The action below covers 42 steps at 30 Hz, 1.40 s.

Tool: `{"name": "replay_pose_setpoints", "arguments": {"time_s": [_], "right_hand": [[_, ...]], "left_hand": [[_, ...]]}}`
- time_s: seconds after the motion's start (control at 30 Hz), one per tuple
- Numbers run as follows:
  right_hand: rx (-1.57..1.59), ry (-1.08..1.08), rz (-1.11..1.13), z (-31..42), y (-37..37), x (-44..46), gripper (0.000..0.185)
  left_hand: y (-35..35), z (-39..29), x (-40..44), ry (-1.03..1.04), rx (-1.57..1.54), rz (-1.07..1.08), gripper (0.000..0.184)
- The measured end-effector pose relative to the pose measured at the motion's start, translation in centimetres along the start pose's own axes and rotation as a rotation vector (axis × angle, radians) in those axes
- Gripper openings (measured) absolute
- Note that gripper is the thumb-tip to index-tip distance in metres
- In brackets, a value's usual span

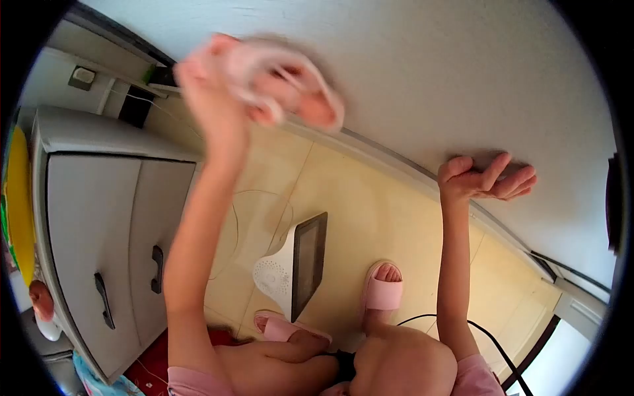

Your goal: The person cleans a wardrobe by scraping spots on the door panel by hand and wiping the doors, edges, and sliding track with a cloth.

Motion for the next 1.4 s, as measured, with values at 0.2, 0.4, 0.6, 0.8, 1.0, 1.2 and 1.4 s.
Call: {"name": "replay_pose_setpoints", "arguments": {"time_s": [0.2, 0.4, 0.6, 0.8, 1.0, 1.2, 1.4], "right_hand": [[0.027, -0.052, -0.05, -0.6, 0.0, 0.7, 0.048], [0.051, -0.064, -0.032, -0.8, 0.1, 0.9, 0.049], [-0.015, -0.062, -0.041, -0.8, 0.2, 0.8, 0.047], [-0.013, -0.084, -0.037, -0.8, 0.3, 0.8, 0.046], [0.011, -0.063, -0.029, -0.1, 0.3, 1.0, 0.048], [0.022, -0.06, -0.041, 0.6, 0.4, 1.2, 0.049], [0.026, -0.061, -0.061, 1.5, 0.6, 1.2, 0.047]], "left_hand": [[-2.7, -2.8, 5.6, 0.478, 0.249, -0.414, 0.015], [3.9, -1.4, -0.8, 0.324, 0.186, -0.218, 0.04], [6.8, 2.9, -12.3, 0.447, 0.28, 0.513, 0.029], [3.9, 7.5, -14.0, 0.468, 0.786, 1.092, 0.013], [0.2, 3.5, -3.4, 0.147, 0.16, 0.126, 0.009], [-2.5, 4.9, 2.3, 0.196, 0.412, -0.28, 0.016], [-5.6, 17.5, -5.8, -0.334, 0.263, -0.363, 0.037]]}}
Point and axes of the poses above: each hand's wrist, its own x-axis towards the middle knuckle, its own y-axis out of the palm, z = x × y, the point moved 4 cm from there along x, towards the middle knuckle, and after that the axes turned 10 degrees about y, right-handed, at the moved point
